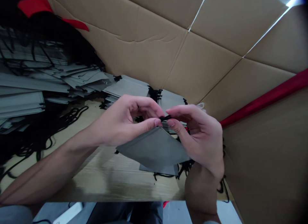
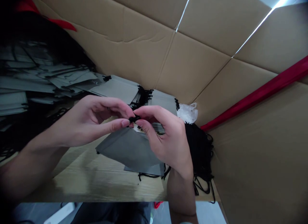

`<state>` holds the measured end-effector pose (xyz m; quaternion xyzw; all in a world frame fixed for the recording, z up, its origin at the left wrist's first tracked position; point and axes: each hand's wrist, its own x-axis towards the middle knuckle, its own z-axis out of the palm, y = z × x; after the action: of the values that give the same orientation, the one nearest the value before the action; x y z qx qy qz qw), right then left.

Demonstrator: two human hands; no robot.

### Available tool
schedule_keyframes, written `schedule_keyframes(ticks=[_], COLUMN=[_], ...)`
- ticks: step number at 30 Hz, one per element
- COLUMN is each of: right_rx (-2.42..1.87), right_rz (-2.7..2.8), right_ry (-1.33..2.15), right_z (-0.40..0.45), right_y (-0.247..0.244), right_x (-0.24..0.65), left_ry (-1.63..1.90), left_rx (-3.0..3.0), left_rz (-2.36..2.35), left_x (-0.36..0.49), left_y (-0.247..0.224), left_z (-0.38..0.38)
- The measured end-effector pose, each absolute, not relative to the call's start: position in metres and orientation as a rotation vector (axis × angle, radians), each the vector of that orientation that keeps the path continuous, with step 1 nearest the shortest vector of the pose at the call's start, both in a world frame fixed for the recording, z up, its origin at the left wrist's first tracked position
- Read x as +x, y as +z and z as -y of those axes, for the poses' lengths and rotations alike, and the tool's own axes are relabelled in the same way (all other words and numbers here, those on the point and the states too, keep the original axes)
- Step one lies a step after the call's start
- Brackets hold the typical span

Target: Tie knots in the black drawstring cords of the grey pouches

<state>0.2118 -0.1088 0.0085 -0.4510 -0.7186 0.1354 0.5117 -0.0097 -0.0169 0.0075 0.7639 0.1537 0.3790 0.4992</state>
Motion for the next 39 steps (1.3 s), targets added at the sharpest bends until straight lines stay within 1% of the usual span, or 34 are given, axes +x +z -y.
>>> schedule_keyframes(ticks=[7, 22, 32, 37, 39], right_rx=[-1.118, -1.075, -1.122, -1.160, -1.191], right_rz=[1.762, 1.752, 1.707, 1.726, 1.809], right_ry=[0.317, 0.484, 0.341, 0.121, 0.122], right_z=[0.110, 0.107, 0.104, 0.112, 0.118], right_y=[0.012, 0.010, 0.007, 0.013, 0.017], right_x=[0.217, 0.220, 0.213, 0.210, 0.210], left_ry=[0.898, 0.844, 0.903, 1.039, 1.090], left_rx=[1.838, 1.794, 1.793, 1.758, 1.756], left_rz=[-0.397, -0.419, -0.376, -0.433, -0.477], left_x=[-0.008, -0.008, -0.006, 0.000, 0.003], left_y=[0.008, 0.006, 0.003, -0.002, -0.004], left_z=[0.019, 0.014, 0.016, 0.017, 0.023])
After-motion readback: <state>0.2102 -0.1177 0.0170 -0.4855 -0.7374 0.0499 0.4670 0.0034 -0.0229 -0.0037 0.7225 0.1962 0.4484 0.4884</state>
